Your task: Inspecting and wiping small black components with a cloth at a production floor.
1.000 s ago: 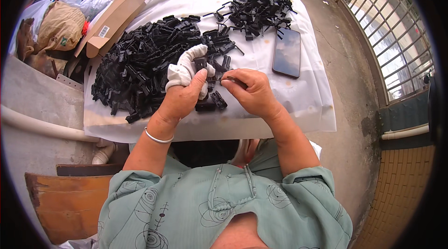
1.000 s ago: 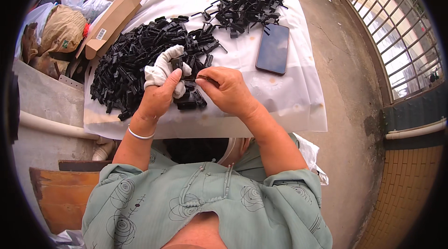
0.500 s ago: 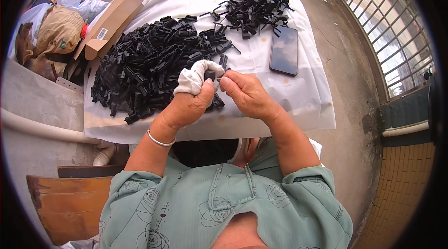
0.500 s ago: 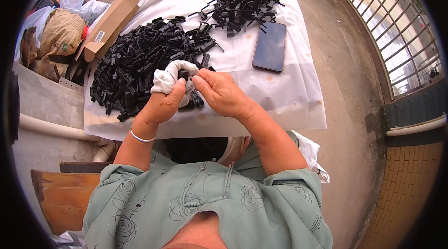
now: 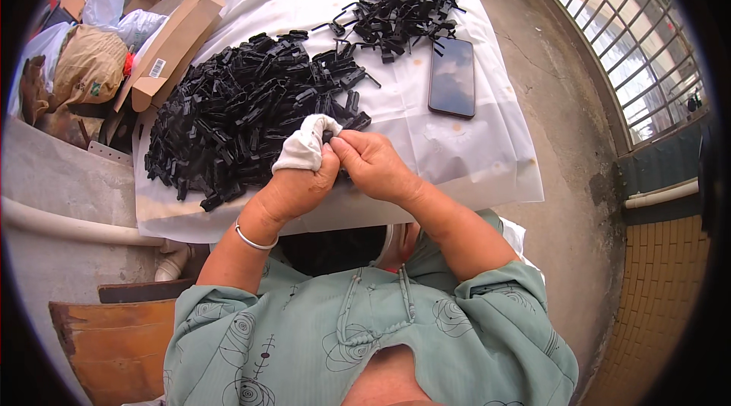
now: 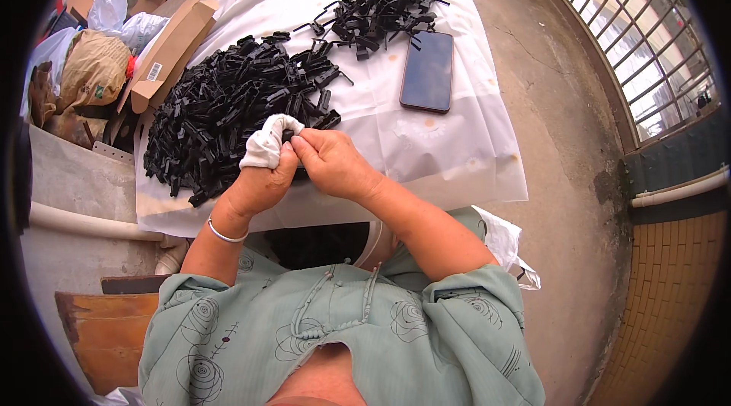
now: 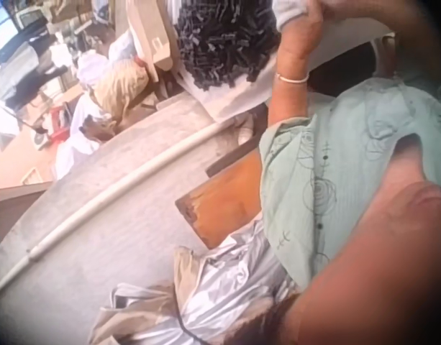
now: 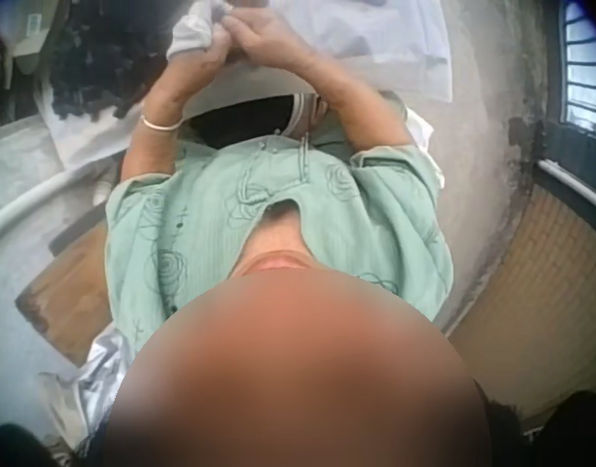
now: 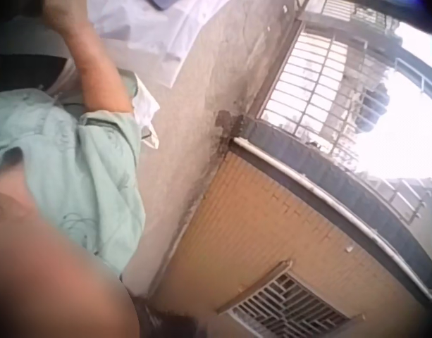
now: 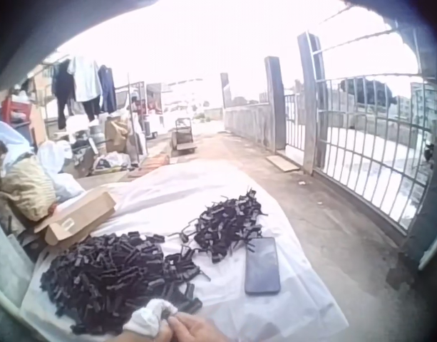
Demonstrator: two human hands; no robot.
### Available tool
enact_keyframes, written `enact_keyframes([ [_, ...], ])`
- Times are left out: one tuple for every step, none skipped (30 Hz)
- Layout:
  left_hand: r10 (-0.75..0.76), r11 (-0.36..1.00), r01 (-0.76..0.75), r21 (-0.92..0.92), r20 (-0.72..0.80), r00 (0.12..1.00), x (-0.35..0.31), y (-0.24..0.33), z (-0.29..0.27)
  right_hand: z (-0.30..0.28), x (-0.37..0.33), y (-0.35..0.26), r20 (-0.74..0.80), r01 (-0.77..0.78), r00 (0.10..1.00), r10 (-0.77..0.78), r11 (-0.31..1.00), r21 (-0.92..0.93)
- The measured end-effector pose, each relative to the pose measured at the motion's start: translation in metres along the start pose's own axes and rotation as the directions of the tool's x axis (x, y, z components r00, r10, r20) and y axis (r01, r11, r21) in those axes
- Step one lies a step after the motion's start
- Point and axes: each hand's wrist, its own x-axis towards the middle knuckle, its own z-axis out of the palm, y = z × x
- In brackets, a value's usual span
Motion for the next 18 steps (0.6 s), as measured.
enact_keyframes([
  [-0.070,0.997,0.069,0.037,0.030,0.997,-0.001,0.003,-0.004,-0.002,0.002,0.001,0.024,0.021,0.999,-0.021,1.000,-0.021],
  [-0.069,0.997,0.068,0.036,0.031,0.997,0.002,0.004,-0.009,-0.010,0.006,0.000,0.023,0.021,1.000,-0.020,1.000,-0.021],
  [0.088,0.971,-0.072,0.230,-0.060,0.994,0.007,0.004,-0.018,-0.020,0.010,-0.004,-0.016,0.061,0.998,-0.069,0.953,-0.296],
  [0.257,0.888,-0.189,0.420,-0.112,0.960,0.012,0.003,-0.025,-0.029,0.010,-0.005,-0.043,0.079,0.991,-0.123,0.830,-0.552],
  [0.227,0.835,-0.123,0.536,-0.133,0.965,0.017,0.001,-0.036,-0.038,0.008,-0.003,-0.042,0.076,0.992,-0.119,0.831,-0.552],
  [0.207,0.762,-0.058,0.645,-0.158,0.965,0.022,-0.001,-0.046,-0.046,0.010,0.000,-0.099,0.010,0.989,-0.108,0.722,-0.692],
  [0.203,0.729,-0.016,0.685,-0.194,0.960,0.023,-0.003,-0.050,-0.051,0.011,0.003,-0.158,-0.065,0.981,-0.108,0.590,-0.805],
  [0.202,0.693,0.026,0.720,-0.229,0.952,0.024,-0.003,-0.051,-0.050,0.012,0.006,-0.159,-0.064,0.981,-0.113,0.588,-0.806],
  [0.232,0.729,0.012,0.684,-0.264,0.936,0.022,-0.001,-0.049,-0.045,0.010,0.010,-0.100,-0.036,0.991,-0.093,0.529,-0.848],
  [0.242,0.768,0.018,0.640,-0.317,0.917,0.021,-0.001,-0.043,-0.041,0.010,0.012,-0.042,-0.005,0.997,-0.069,0.467,-0.884],
  [0.229,0.862,-0.050,0.504,-0.300,0.926,0.018,-0.006,-0.036,-0.040,0.012,0.014,-0.043,-0.023,0.999,-0.033,0.464,-0.885],
  [0.218,0.929,-0.108,0.354,-0.286,0.933,0.015,-0.007,-0.029,-0.041,0.014,0.014,-0.041,-0.020,0.999,-0.034,0.465,-0.885],
  [0.221,0.943,-0.133,0.304,-0.279,0.935,0.013,-0.003,-0.021,-0.045,0.014,0.013,-0.057,-0.032,0.998,-0.037,0.485,-0.874],
  [0.203,0.952,-0.132,0.275,-0.251,0.946,0.010,-0.002,-0.016,-0.048,0.014,0.013,-0.073,-0.043,0.997,-0.040,0.505,-0.862],
  [0.203,0.959,-0.137,0.247,-0.265,0.943,0.009,-0.007,-0.013,-0.050,0.013,0.011,-0.074,-0.042,0.996,-0.042,0.505,-0.862],
  [0.203,0.965,-0.144,0.220,-0.279,0.939,0.009,-0.010,-0.012,-0.053,0.013,0.010,-0.100,-0.052,0.993,-0.066,0.518,-0.854],
  [0.206,0.964,-0.145,0.222,-0.280,0.938,0.010,-0.011,-0.014,-0.054,0.014,0.008,-0.126,-0.060,0.988,-0.090,0.532,-0.844],
  [0.213,0.959,-0.140,0.246,-0.304,0.929,0.013,-0.011,-0.015,-0.056,0.016,0.008,-0.128,-0.060,0.987,-0.092,0.531,-0.845],
])
